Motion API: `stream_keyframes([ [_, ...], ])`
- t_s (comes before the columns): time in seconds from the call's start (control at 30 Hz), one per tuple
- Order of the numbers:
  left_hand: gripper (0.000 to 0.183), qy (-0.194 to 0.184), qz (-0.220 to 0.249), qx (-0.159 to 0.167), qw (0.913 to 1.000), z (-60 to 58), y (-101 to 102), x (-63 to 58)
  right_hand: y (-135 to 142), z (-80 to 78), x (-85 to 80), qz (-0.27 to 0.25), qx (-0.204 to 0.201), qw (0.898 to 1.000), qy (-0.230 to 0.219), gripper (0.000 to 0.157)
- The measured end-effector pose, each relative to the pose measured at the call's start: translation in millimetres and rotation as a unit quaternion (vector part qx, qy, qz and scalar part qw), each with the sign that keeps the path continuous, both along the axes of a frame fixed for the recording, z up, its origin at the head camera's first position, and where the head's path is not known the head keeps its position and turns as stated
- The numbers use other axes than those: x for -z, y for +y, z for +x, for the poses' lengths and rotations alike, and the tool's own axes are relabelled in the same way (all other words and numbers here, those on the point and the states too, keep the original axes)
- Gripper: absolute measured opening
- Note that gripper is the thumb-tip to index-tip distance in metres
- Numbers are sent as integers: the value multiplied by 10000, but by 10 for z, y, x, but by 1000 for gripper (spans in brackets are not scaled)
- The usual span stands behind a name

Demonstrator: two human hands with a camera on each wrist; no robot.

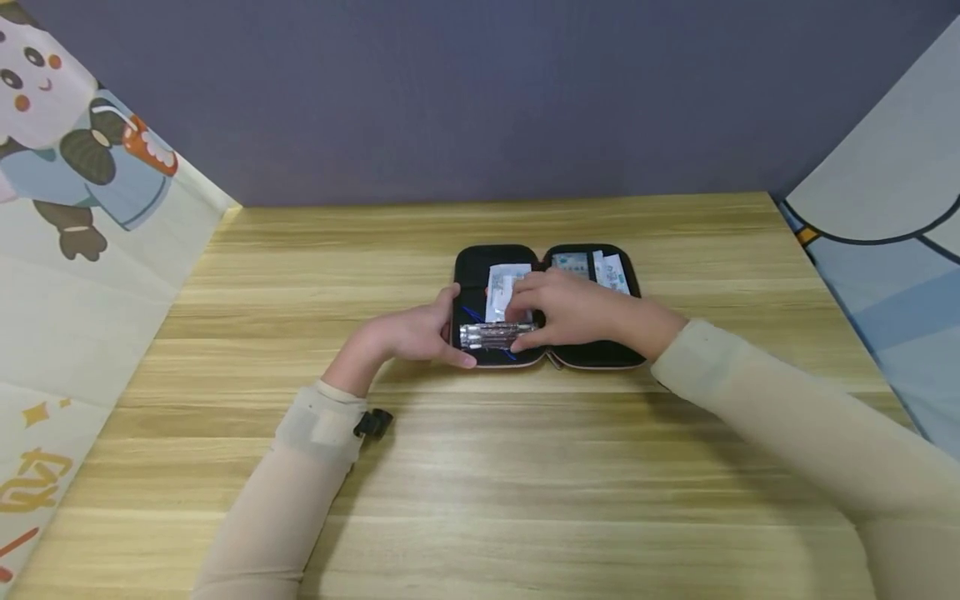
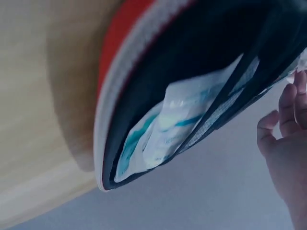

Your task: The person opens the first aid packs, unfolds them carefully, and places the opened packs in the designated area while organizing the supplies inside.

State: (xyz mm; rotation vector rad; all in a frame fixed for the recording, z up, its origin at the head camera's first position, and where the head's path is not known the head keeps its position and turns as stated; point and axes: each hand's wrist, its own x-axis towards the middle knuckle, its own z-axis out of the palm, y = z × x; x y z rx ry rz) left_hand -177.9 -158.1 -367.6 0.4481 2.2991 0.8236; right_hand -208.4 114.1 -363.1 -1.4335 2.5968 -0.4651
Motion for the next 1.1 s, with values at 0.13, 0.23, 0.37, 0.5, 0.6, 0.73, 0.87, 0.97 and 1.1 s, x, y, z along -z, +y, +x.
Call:
stream_keyframes([
  [0.13,135,-12,23,-20,10000,-5,12,2,9,60,8,-174,148,9996,-177,19],
  [0.23,135,21,9,-18,10000,-6,14,3,57,70,-25,-424,217,9973,-567,10],
  [0.37,135,20,47,-6,10000,-9,15,11,207,60,-109,-815,357,9911,-986,6],
  [0.5,135,-5,85,-19,10000,-7,15,9,441,44,-196,-1226,898,9757,-1578,6],
  [0.6,135,-29,109,-37,9999,-4,18,3,642,40,-246,-1641,1432,9497,-2251,8],
  [0.73,135,-60,123,-83,9999,4,22,-6,908,59,-301,-1905,2233,9244,-2437,15],
  [0.87,134,-65,138,-96,9998,4,23,-7,1161,96,-304,-1588,2850,9263,-1887,17],
  [0.97,134,-49,138,-75,9999,5,23,-6,1340,142,-264,-1332,2949,9302,-1734,14],
  [1.1,135,-43,158,-76,9998,4,27,-5,1523,228,-199,-870,2859,9383,-1742,11],
])
